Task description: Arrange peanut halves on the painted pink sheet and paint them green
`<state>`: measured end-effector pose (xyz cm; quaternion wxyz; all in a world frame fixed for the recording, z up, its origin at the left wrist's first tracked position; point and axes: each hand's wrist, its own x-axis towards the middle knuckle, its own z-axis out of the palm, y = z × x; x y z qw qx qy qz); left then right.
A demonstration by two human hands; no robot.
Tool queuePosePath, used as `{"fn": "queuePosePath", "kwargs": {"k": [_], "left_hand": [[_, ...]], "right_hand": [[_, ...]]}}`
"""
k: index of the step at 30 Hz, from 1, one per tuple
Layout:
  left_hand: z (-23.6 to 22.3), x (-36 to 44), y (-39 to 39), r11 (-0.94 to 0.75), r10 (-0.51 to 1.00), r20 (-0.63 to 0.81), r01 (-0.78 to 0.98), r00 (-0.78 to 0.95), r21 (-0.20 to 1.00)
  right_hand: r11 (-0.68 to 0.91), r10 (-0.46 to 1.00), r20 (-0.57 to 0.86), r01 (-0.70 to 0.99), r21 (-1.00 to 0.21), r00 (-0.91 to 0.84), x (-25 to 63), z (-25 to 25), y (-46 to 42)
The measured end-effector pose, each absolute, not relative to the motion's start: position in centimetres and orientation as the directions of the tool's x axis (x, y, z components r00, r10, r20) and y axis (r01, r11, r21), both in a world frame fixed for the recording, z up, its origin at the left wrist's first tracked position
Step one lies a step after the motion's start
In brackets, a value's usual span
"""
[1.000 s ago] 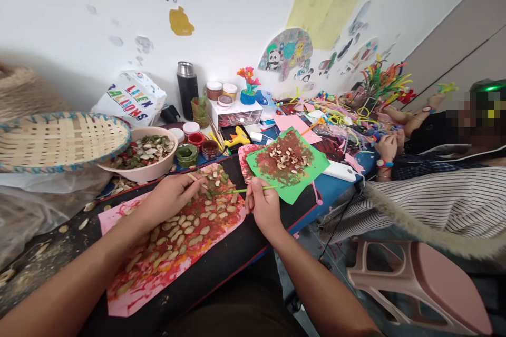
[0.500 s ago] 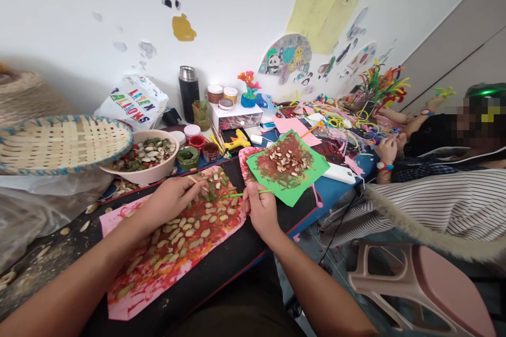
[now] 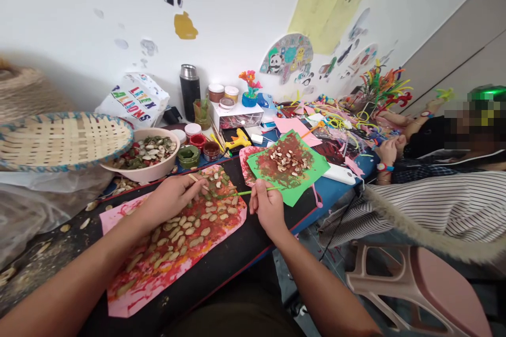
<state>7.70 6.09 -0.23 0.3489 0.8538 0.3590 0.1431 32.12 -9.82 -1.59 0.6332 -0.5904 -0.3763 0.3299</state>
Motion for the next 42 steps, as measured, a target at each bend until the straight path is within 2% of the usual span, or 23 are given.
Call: {"fn": "queuePosePath", "kwargs": {"k": [42], "left_hand": [[-0.3,7.7,6.2,-0.470,0.712,-0.041,0.519,0.701,0.714]], "right_hand": [[0.081,0.876,0.062,-0.019,-0.997,0.479,31.2,-1.7,-10.1]]}}
